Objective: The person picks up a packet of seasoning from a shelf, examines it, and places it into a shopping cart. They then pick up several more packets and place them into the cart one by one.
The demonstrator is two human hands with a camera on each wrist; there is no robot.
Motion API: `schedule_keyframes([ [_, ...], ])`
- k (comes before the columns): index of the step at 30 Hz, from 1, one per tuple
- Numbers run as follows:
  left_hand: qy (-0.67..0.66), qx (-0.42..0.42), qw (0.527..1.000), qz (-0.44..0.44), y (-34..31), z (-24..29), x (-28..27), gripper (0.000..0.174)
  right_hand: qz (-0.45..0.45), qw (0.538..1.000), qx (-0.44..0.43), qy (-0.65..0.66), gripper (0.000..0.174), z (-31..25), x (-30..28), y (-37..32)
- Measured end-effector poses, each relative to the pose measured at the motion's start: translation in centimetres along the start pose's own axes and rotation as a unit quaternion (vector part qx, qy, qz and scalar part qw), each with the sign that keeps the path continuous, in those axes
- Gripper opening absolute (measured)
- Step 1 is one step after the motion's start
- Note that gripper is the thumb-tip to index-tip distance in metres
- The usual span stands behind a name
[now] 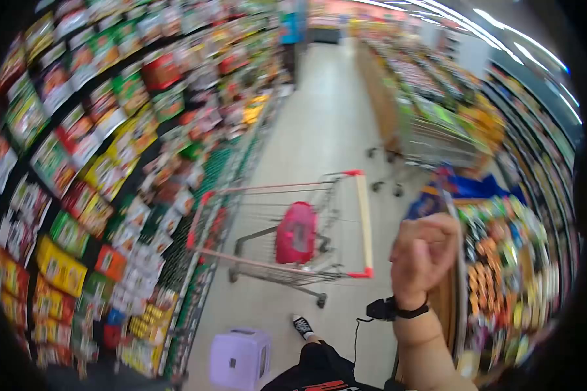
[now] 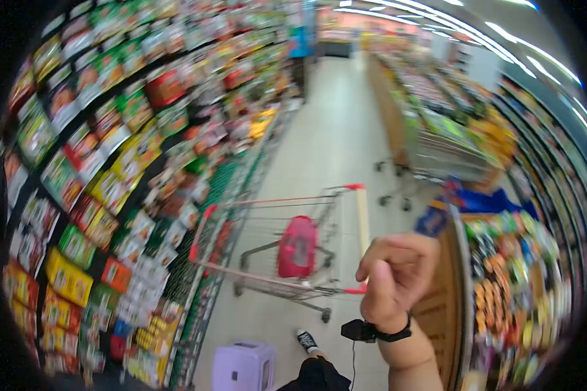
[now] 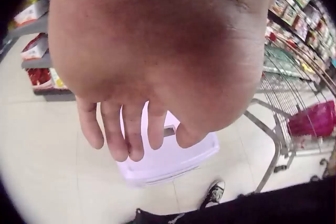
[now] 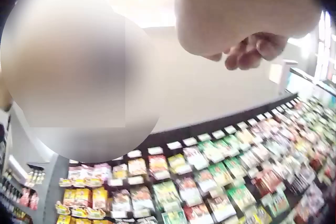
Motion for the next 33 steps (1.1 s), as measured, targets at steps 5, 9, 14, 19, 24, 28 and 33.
schedule_keyframes([
  [5,-0.18,-0.129,0.966,0.136,1.3,2.2,0.7,0.036,-0.261,0.9,0.316,-0.15,0.031,27.1,10.1,-20.8],
  [9,-0.286,-0.236,0.905,0.208,6.1,14.1,-17.9,0.03,-0.465,0.841,0.028,-0.276,0.061,35.3,15.4,-35.9],
  [14,-0.392,-0.209,0.858,0.256,9.3,18.2,-23.4,0.03,-0.639,0.67,0.091,-0.367,0.063,43.3,16.6,-45.6],
  [19,-0.412,-0.257,0.851,0.201,6.8,13.1,-17.5,0.03,-0.616,0.663,0.145,-0.4,0.038,43.8,17.5,-45.7],
  [24,-0.452,-0.303,0.822,0.167,1.0,4.7,-9.2,0.033,-0.609,0.66,0.123,-0.422,0.036,42.7,18.2,-45.3],
  [28,-0.411,-0.296,0.851,0.139,1.3,-4.9,-7.1,0.036,-0.598,0.641,0.128,-0.464,0.038,42.3,18.5,-45.6],
  [33,-0.33,-0.274,0.878,0.212,8.3,-21.6,-2.9,0.042,-0.562,0.632,0.067,-0.529,0.038,40.6,19.7,-46.7],
])
Point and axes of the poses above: each hand's wrist, its own y-axis towards the middle knuckle, its own x-axis out of the palm, z = x × y, the point moved 6 cm from there along y, towards the middle knuckle, and after that the axes turned 15 degrees about z, right-handed, at the moved point
